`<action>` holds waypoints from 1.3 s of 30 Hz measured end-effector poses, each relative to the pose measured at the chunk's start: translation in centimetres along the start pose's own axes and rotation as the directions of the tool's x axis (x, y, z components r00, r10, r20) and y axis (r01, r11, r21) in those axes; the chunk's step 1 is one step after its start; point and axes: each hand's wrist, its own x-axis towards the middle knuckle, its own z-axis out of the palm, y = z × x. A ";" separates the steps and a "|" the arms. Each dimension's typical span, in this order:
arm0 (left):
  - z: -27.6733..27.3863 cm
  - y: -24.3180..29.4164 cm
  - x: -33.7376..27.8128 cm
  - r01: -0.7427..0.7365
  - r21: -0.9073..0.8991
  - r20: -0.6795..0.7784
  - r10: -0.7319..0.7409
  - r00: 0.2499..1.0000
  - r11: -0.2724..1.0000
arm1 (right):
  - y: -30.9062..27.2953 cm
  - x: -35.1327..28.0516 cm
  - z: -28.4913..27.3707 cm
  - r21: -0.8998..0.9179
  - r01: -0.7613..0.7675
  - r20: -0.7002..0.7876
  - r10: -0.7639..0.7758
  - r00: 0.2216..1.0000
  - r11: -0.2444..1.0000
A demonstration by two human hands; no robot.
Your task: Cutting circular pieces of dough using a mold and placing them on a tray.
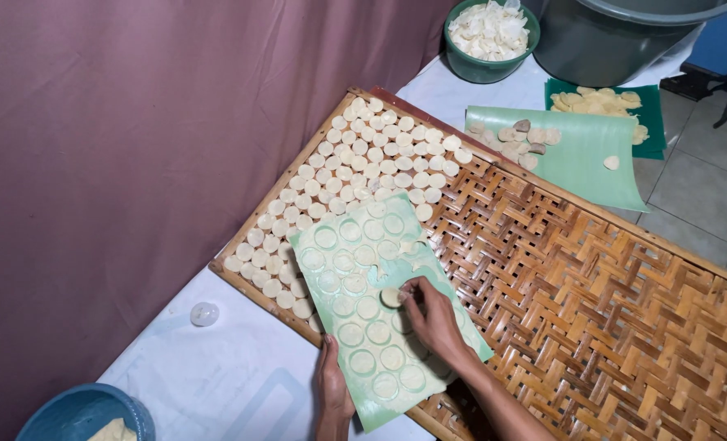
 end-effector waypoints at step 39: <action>-0.5 -1.0 0.8 -0.106 0.238 -0.041 0.119 0.992 0.966 | -1.0 0.9 -0.2 -0.221 0.252 0.070 -0.242 0.968 0.942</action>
